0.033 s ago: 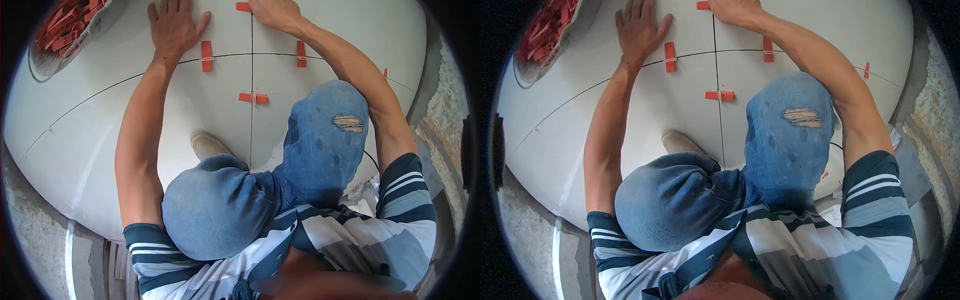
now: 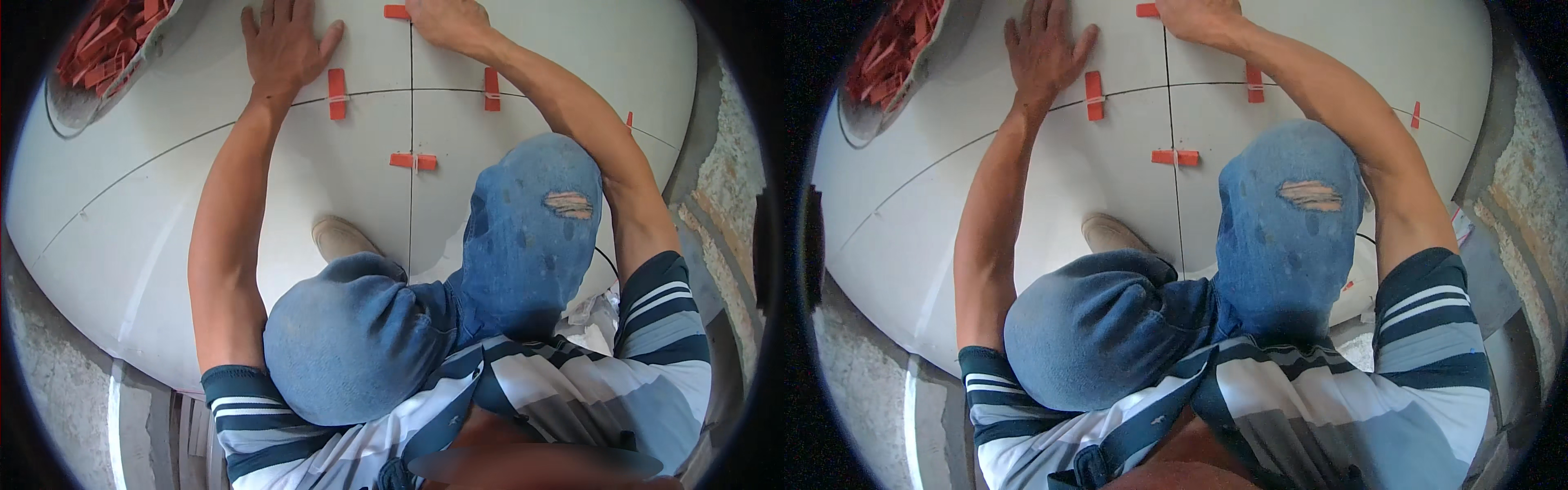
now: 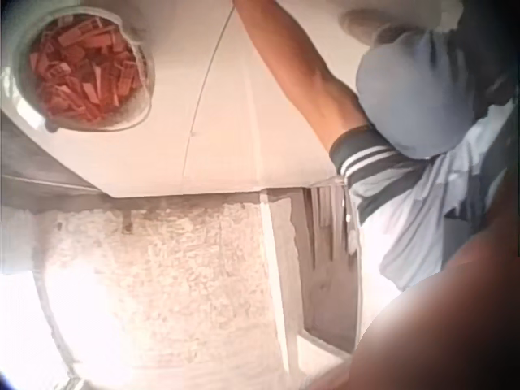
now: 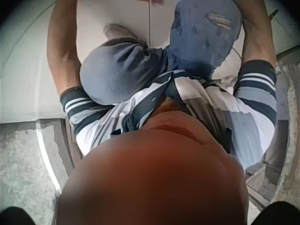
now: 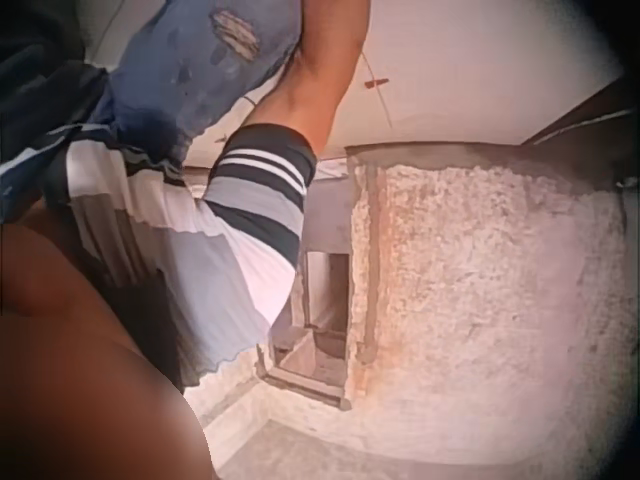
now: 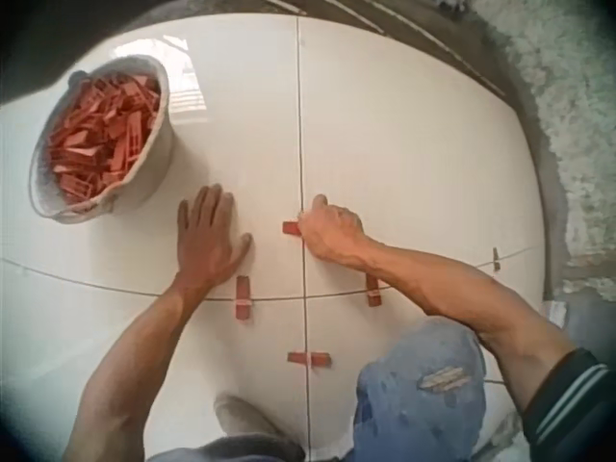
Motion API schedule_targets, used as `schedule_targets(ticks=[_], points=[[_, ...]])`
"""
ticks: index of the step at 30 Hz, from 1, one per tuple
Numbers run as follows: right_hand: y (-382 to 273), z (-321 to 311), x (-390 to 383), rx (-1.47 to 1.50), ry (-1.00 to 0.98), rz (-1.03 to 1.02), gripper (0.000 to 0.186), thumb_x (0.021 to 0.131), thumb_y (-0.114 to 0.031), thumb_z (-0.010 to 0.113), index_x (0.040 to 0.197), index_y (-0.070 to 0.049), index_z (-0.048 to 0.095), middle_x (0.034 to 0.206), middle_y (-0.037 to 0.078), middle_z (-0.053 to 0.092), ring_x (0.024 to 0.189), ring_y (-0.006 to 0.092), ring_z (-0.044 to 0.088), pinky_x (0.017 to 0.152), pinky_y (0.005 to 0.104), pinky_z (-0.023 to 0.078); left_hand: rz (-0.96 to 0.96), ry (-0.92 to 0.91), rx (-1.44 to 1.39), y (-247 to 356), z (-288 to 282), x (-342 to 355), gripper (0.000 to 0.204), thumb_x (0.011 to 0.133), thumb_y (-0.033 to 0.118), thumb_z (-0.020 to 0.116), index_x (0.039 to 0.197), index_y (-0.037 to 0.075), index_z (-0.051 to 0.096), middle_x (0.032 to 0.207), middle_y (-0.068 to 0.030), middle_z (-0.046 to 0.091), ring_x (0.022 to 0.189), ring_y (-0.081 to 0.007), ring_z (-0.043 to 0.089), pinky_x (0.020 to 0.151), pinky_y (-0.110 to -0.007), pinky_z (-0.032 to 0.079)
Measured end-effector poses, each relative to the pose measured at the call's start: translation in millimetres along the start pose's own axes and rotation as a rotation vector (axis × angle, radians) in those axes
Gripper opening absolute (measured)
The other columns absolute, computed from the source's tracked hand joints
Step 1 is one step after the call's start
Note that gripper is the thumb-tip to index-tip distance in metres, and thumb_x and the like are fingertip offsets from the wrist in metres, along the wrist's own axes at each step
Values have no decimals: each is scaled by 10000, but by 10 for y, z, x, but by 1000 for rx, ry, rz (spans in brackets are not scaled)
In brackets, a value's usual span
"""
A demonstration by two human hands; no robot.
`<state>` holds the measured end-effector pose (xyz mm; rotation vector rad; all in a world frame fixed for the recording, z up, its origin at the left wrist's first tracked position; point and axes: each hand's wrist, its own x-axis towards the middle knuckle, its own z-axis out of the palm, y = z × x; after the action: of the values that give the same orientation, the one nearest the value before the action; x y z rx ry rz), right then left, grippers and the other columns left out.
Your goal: Laying and aligning large floor tiles using spacers and a rubber mallet.
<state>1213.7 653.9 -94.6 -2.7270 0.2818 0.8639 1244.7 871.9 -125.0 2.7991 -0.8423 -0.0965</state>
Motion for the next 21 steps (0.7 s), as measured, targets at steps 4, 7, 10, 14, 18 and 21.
schedule_targets(ticks=[4,7,10,14,18,21], points=[[41,-62,62,115,-19,97,459,927,-266,433,1111,153,463,1021,345,595,957,430,622,814,468,510,147,243,-425,5,128,114,627,837,386,577,1334,37,420,1427,-152,378,1328,-320,345,1064,-565,237],[121,-35,104,117,-23,-111,329,749,-239,631,954,18,650,858,179,686,764,311,684,605,414,538,199,193,37,50,181,288,698,808,431,612,1370,73,404,1433,-137,385,1346,-281,332,1053,-596,235],[171,234,182,229,132,-116,563,775,-280,639,1180,79,484,996,240,657,948,378,649,750,502,519,234,172,37,207,369,273,660,833,361,571,1388,54,386,1472,-145,358,1378,-312,295,1066,-592,206],[395,57,-313,425,137,-178,566,852,-368,579,1174,73,432,1026,285,631,975,400,635,801,508,500,182,-105,120,343,270,295,711,880,407,514,1442,33,291,1516,-137,278,1420,-320,197,1081,-599,172],[1348,58,-978,160,114,-325,413,890,-358,532,1106,-9,481,1010,219,630,948,369,627,810,487,490,287,-438,-18,431,-185,522,719,883,369,561,1431,-8,287,1505,-206,260,1409,-366,204,1109,-500,221],[2377,336,-1708,81,213,-191,315,894,-312,551,1055,-43,517,1059,161,564,1012,342,583,831,467,489,275,-623,-95,507,-405,608,721,872,330,603,1416,-31,299,1474,-255,286,1390,-384,238,1118,-437,247]])
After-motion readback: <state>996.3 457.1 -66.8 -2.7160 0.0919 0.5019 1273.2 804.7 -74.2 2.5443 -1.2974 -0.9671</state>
